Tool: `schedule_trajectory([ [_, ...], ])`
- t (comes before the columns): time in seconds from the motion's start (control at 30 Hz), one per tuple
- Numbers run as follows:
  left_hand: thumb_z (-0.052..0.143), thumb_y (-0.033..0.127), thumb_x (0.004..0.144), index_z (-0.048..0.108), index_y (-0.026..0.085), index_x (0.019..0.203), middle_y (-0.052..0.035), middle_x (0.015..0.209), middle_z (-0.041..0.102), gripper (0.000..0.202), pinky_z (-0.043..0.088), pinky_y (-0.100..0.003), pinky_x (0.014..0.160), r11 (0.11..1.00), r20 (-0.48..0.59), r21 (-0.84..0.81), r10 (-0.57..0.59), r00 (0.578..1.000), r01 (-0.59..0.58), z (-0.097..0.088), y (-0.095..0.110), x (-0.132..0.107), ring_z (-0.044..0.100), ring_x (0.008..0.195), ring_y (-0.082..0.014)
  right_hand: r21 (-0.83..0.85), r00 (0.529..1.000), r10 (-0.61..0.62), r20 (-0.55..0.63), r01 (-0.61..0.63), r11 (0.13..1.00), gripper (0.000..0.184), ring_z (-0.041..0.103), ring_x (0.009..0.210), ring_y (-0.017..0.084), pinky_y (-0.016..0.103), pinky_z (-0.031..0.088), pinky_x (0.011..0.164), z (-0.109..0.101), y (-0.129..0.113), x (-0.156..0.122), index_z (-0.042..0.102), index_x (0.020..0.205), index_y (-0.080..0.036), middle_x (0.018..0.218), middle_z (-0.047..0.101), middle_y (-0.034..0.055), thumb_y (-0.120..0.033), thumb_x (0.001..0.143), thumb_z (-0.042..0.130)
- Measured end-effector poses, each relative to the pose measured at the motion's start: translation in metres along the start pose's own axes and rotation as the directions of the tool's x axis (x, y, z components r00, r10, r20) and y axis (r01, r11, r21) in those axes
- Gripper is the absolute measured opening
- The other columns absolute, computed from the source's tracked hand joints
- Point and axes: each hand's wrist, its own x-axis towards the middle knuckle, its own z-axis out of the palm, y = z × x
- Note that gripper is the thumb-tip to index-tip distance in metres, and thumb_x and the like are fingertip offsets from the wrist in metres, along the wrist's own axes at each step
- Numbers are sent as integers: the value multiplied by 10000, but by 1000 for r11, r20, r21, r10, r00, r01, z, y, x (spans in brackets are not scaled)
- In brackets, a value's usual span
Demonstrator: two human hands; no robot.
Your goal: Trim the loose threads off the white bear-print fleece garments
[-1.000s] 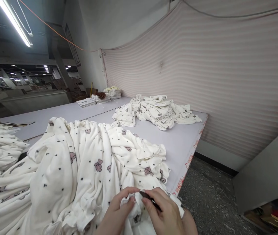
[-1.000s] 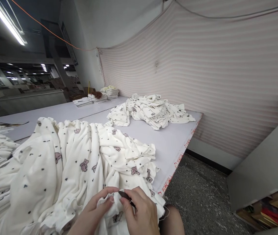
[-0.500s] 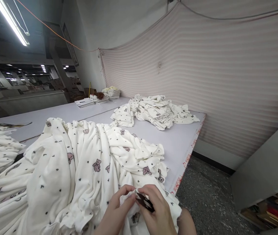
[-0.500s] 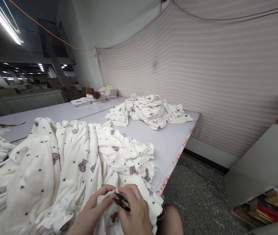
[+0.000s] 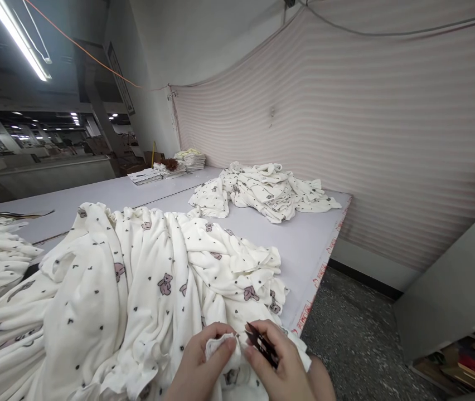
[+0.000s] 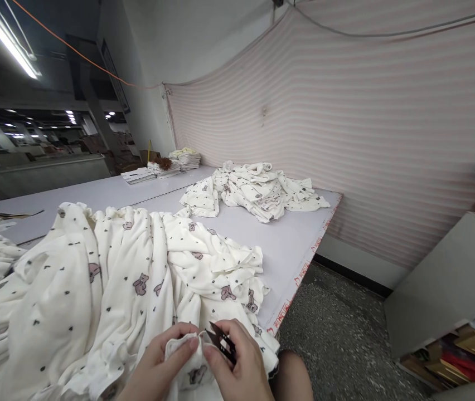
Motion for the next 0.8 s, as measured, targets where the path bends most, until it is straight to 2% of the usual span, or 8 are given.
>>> schedule_trajectory([
  [0.07, 578, 498, 757, 659, 204, 859, -24, 893, 687, 322, 439, -316, 845, 999, 8, 8, -37, 999, 37, 0, 2, -2, 585, 946, -256, -55, 997, 45, 65, -41, 998, 256, 644, 844, 200, 240, 502, 738, -10, -1, -3, 658, 1012, -209, 909, 680, 61, -396, 856, 578],
  [0.2, 555, 447, 773, 657, 198, 852, -28, 890, 673, 280, 437, -310, 844, 997, 72, 77, -32, 997, 27, 1, 6, -4, 581, 946, -249, -93, 982, 105, 154, -91, 991, 237, 660, 851, 218, 268, 503, 760, -18, 3, -4, 724, 969, -218, 876, 716, 60, -377, 858, 589],
  [0.4, 535, 407, 819, 642, 190, 867, -33, 913, 677, 247, 418, -320, 882, 994, 150, 110, -5, 989, -12, 5, 8, -1, 587, 962, -248, -46, 988, 102, 117, -98, 994, 176, 669, 823, 212, 274, 492, 750, -11, 5, -1, 756, 897, -219, 851, 739, 45, -325, 840, 627],
  [0.53, 459, 400, 889, 625, 219, 899, -15, 909, 674, 246, 429, -309, 837, 983, 235, 153, 65, 970, -103, 6, 6, -1, 597, 917, -224, 60, 979, 197, 53, -200, 978, 268, 646, 714, 194, 256, 491, 655, -20, 9, -3, 717, 764, -182, 717, 694, 35, -388, 860, 576],
  [0.63, 450, 410, 904, 614, 233, 922, -15, 882, 663, 241, 438, -316, 810, 968, 145, 176, 153, 977, -178, -9, 4, 2, 601, 884, -226, 166, 956, 294, -9, -288, 943, 278, 657, 855, 219, 274, 508, 737, -42, 18, -13, 680, 900, -182, 889, 708, 57, -439, 830, 598],
  [0.67, 480, 418, 890, 608, 232, 910, -17, 882, 661, 226, 453, -316, 794, 979, 82, 113, 161, 984, -170, -18, 3, 4, 606, 877, -229, 164, 951, 307, -25, -299, 940, 294, 643, 943, 231, 287, 503, 796, -51, 22, -19, 659, 970, -190, 988, 698, 65, -439, 824, 605],
  [0.73, 559, 423, 849, 574, 244, 883, -3, 880, 661, 183, 498, -311, 741, 978, -59, -173, 110, 992, -119, -40, 1, 10, 629, 854, -224, 65, 950, 309, -37, -307, 950, 309, 598, 1060, 245, 318, 477, 882, -67, 30, -31, 619, 1054, -205, 1103, 663, 71, -420, 833, 589],
  [0.8, 656, 414, 783, 531, 261, 854, 53, 750, 633, 210, 525, -265, 612, 843, -110, -525, 67, 992, -115, -61, -1, 18, 637, 668, -165, -126, 952, 305, -30, -306, 944, 296, 592, 1057, 252, 350, 470, 894, -79, 38, -44, 599, 1089, -215, 1100, 655, 76, -382, 850, 548],
])
